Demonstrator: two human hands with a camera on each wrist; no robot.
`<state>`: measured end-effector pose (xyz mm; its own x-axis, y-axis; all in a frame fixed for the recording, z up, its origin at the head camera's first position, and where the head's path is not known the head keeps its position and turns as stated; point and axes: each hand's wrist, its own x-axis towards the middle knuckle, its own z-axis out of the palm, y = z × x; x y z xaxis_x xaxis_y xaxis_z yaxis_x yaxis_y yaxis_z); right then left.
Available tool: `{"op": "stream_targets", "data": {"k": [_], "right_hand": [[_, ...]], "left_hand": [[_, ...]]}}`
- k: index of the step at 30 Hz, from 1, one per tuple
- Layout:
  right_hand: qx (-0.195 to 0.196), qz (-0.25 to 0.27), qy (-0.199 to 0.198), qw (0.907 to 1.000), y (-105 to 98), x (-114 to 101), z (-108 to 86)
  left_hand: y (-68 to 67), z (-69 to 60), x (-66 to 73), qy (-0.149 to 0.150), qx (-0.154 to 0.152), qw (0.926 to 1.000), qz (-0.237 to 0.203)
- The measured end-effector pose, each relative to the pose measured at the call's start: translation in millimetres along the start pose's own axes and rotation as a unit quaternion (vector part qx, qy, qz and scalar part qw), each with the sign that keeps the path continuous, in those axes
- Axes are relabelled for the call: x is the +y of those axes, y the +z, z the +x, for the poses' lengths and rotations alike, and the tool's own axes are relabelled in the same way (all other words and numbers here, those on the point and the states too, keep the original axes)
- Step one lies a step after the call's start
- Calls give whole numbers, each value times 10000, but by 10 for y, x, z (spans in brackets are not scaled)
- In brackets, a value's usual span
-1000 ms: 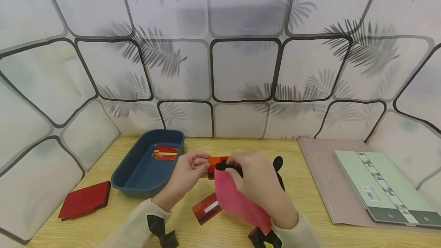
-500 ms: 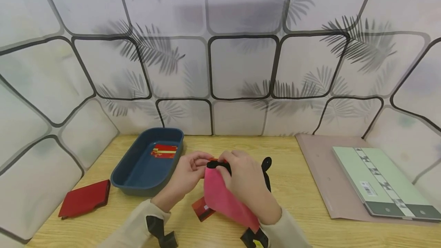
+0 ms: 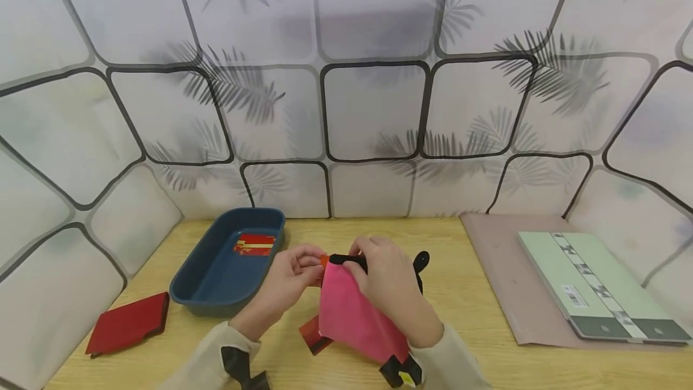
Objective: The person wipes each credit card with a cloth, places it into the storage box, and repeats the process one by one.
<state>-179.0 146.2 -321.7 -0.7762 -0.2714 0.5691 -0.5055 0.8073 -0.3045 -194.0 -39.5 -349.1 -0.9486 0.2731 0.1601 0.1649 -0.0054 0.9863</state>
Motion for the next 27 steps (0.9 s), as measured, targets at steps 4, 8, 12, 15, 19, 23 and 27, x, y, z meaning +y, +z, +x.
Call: {"op": "stream_targets", "data": {"k": [4, 8, 12, 15, 19, 23, 27], "right_hand": [[-206, -57, 166, 9996, -4, 39, 21], [-362, -127, 391, 9985, -84, 111, 39], [-407, -252, 487, 9977, -193, 198, 45], [-448, -324, 482, 9973, -246, 250, 46], [-508, -358, 563, 9965, -298, 293, 39], [-522, -470, 646, 9954, -372, 329, 26], [-402, -608, 688, 9950, -461, 363, 16]], "left_hand": [[-57, -37, 11, -82, 187, 9997, 140], [-96, -41, 34, -139, 310, 9992, 197], [-120, -32, 35, -216, 372, 9990, 119], [-124, -23, 25, -222, 364, 9991, 44], [-115, -23, 7, -148, 488, 9987, 83], [-112, -23, 6, -44, 645, 9977, 193], [-120, -20, 23, 25, 789, 9966, 243]]}}
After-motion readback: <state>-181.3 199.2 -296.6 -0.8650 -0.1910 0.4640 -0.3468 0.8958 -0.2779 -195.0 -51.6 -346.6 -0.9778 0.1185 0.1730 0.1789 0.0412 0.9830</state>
